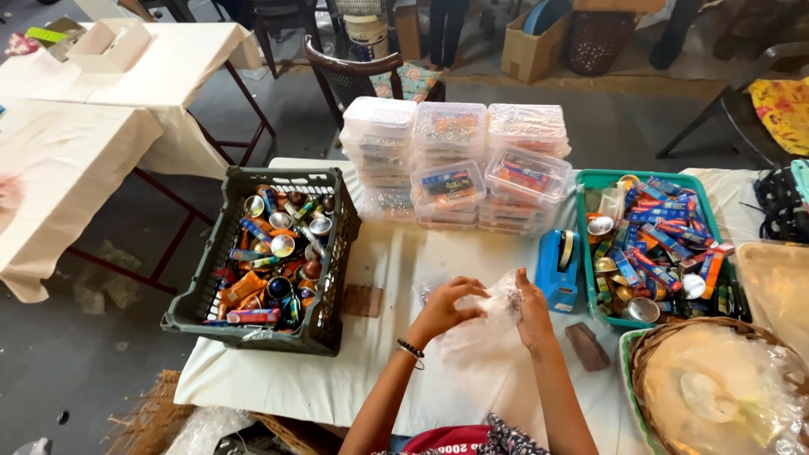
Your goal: Sort and pack various retail items including office supplies and electronics accessories into plastic containers and bags.
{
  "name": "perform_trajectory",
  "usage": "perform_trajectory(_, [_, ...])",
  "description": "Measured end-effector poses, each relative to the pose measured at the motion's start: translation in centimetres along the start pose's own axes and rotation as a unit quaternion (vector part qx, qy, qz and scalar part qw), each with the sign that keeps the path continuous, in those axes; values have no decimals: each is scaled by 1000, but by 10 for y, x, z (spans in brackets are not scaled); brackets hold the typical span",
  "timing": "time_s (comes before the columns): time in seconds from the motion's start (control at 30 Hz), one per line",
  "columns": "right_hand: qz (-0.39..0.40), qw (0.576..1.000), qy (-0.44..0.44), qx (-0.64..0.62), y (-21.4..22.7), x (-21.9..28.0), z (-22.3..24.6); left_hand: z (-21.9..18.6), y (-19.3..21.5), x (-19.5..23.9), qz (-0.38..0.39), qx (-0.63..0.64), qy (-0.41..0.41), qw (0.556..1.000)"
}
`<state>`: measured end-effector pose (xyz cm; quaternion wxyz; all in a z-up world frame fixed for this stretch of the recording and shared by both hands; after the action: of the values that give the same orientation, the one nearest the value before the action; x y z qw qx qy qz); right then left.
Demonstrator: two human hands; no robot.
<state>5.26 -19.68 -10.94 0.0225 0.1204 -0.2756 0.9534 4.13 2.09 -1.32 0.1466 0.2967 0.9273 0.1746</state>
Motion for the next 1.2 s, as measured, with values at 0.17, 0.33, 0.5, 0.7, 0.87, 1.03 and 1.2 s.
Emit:
perform_trajectory(0.17, [24,996,11,87,27,-8,-7,65,-12,3,-101,255,56,960])
perform_trajectory(0.33, [123,977,48,168,-7,23,33,55,-14,3,-9,628,36,777])
perform_trajectory(0.5, [116,953,61,274,-8,27,36,30,-5,17,77,597,220,768])
perform_trajectory(0.7, [114,993,17,32,-23,26,27,-15,-6,24,175,419,154,878])
perform_trajectory(0.87, [52,983,-85,-151,-13,6,7,30,-44,43,208,606,141,755])
perform_trajectory(1.03, [25,983,-94,-157,-32,22,25,30,-59,44,183,605,147,761])
perform_trajectory(1.2, [16,986,-66,-150,-17,4,1,34,-80,51,174,563,127,798])
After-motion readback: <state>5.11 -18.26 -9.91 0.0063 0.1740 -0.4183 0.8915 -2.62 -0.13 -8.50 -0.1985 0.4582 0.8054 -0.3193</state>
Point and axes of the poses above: each hand's wrist, its own x-axis away from the middle knuckle, its own y-axis out of the back of the hand, z = x × y, the point moved 2 cm from there along -x, towards the middle knuckle, and after that the axes turned 8 degrees about z, right-handed, at the moved point
